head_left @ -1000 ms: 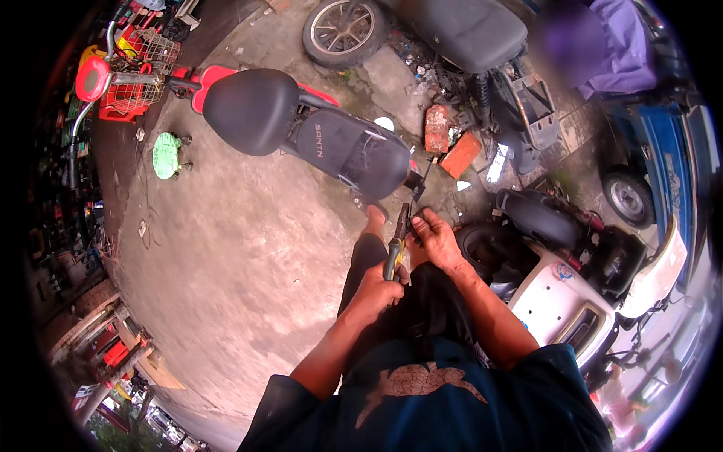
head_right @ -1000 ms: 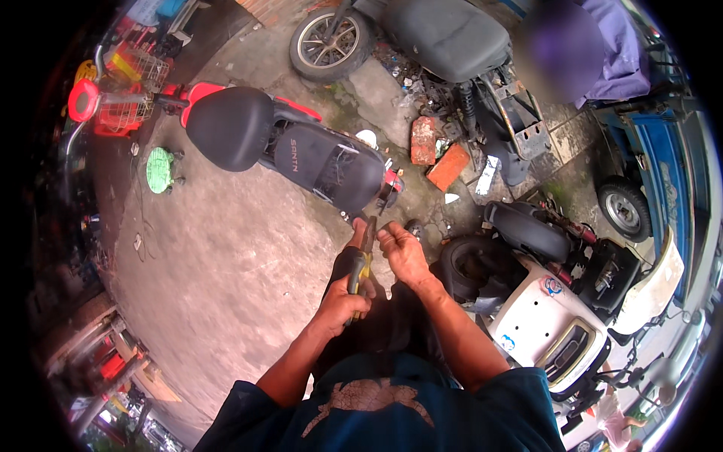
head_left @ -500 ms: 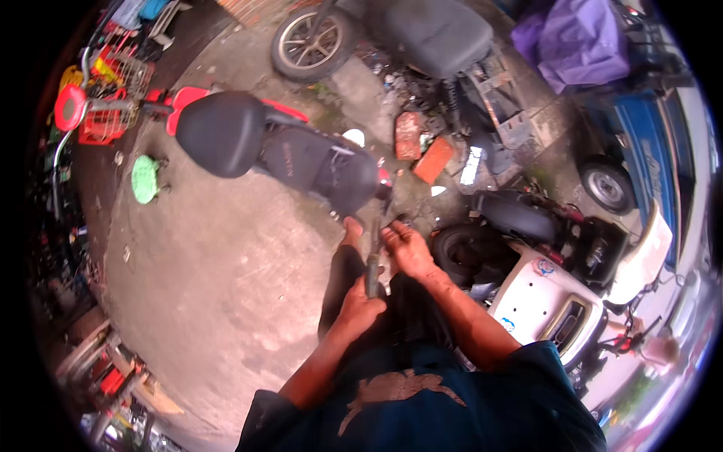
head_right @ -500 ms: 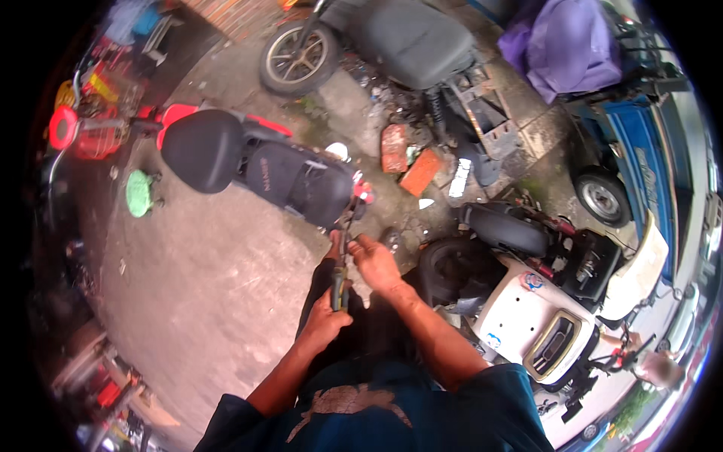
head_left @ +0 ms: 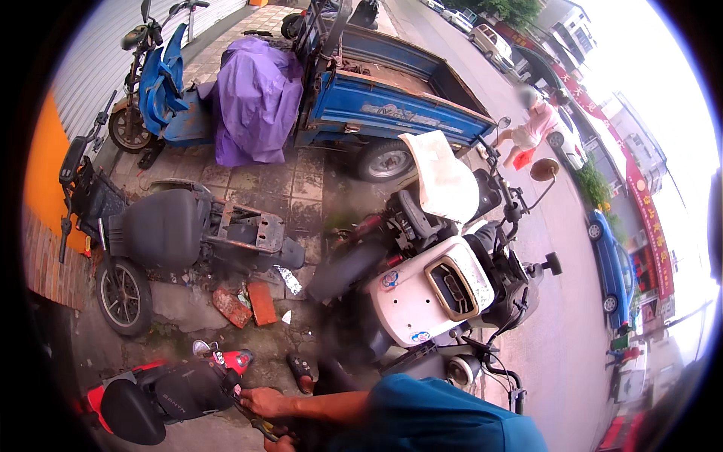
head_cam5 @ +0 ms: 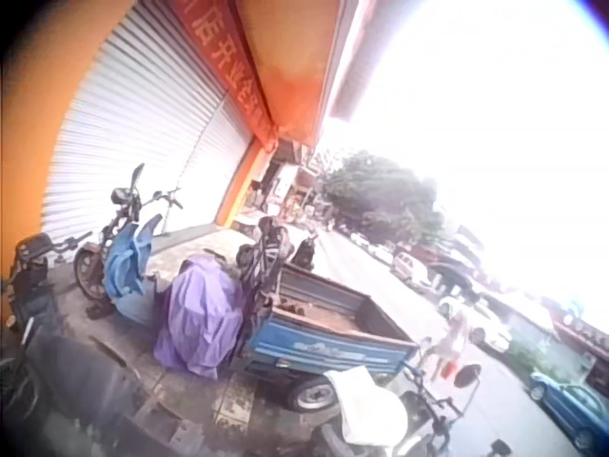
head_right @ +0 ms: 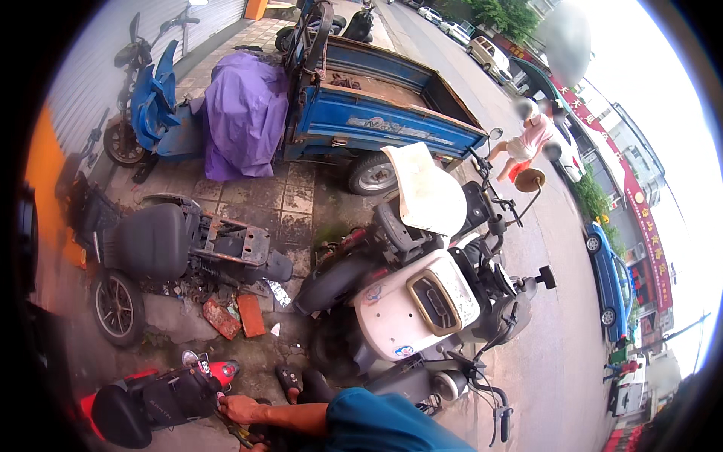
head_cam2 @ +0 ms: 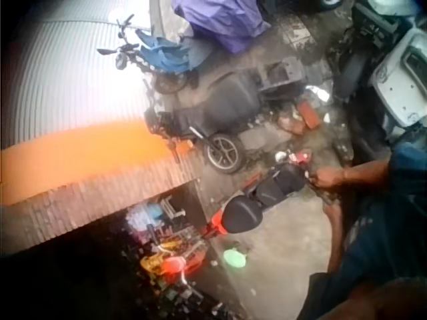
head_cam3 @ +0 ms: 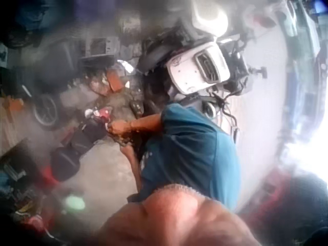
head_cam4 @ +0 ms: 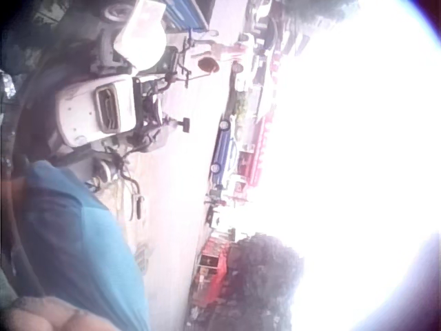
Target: The person uses pliers and a screwdriver to work on the rear section of a red electric scooter. They manipulate a metal rod or cable near the seat and rear wheel area, occasionally walking around the scooter to access different angles. The task involves adjusting or fixing a mechanical component of the scooter.
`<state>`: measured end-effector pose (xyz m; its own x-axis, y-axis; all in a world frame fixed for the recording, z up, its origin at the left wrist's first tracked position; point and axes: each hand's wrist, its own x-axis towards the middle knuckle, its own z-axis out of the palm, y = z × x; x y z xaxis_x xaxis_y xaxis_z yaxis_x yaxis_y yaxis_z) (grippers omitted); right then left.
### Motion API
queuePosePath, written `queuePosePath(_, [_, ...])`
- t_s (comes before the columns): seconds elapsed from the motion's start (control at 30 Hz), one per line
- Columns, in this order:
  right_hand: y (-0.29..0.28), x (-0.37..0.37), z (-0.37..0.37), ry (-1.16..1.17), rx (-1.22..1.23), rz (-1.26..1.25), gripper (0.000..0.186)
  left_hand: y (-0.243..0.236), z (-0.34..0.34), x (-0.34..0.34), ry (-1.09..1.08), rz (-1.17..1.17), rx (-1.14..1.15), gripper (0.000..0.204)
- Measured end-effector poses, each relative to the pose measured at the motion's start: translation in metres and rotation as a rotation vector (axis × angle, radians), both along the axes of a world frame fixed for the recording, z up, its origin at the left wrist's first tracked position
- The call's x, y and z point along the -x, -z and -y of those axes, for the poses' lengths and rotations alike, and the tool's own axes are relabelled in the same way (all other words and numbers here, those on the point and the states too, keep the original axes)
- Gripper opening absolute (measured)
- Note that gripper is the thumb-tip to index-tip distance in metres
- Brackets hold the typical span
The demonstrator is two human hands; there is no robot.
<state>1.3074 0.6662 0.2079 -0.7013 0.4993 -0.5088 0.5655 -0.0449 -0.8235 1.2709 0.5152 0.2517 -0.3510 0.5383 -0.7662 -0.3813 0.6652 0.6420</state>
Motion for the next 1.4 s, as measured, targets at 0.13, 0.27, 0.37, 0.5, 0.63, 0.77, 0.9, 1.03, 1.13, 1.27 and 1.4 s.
queuePosePath(0.13, [0.006,0.002,0.006,-0.014,0.023,0.013,0.044,-0.014,-0.009,0.006,0.015,0.016,-0.023,0.041])
queuePosePath(0.27, [-0.028,-0.008,0.017,0.010,0.236,0.009,0.061,-0.032,-0.007,0.014,-0.031,0.043,-0.069,0.042])
queuePosePath(0.37, [-0.005,-0.002,0.042,0.002,0.550,-0.115,0.068,-0.047,0.001,0.019,-0.073,0.106,-0.111,0.042])
queuePosePath(0.5, [-0.017,0.020,0.048,0.215,0.729,-0.123,0.044,-0.072,0.027,0.031,-0.132,0.241,-0.226,0.043])
queuePosePath(0.63, [-0.016,0.052,0.085,0.585,0.676,-0.257,0.028,-0.055,0.065,0.034,-0.081,-0.256,-0.336,0.043])
queuePosePath(0.77, [-0.058,0.078,0.109,0.594,0.395,-0.246,0.047,-0.059,0.073,0.036,0.169,-1.003,-0.218,0.050])
queuePosePath(0.9, [-0.082,0.087,0.112,0.264,0.316,-0.216,0.090,0.023,0.092,0.068,-0.093,-0.672,-0.242,0.037])
queuePosePath(1.03, [-0.077,0.035,0.087,0.437,0.046,-0.159,0.047,-0.059,0.075,0.081,-0.236,0.162,-0.142,0.033])
queuePosePath(1.13, [-0.026,0.008,0.071,0.730,0.084,-0.263,0.024,-0.040,0.085,0.084,-0.175,0.282,-0.233,0.040])
queuePosePath(1.27, [-0.024,0.006,0.053,0.544,-0.022,-0.114,0.033,-0.008,0.080,0.063,-0.194,0.327,-0.174,0.041])
queuePosePath(1.4, [-0.022,0.012,0.047,0.462,-0.028,-0.129,0.032,-0.008,0.064,0.049,-0.205,0.379,-0.161,0.043])
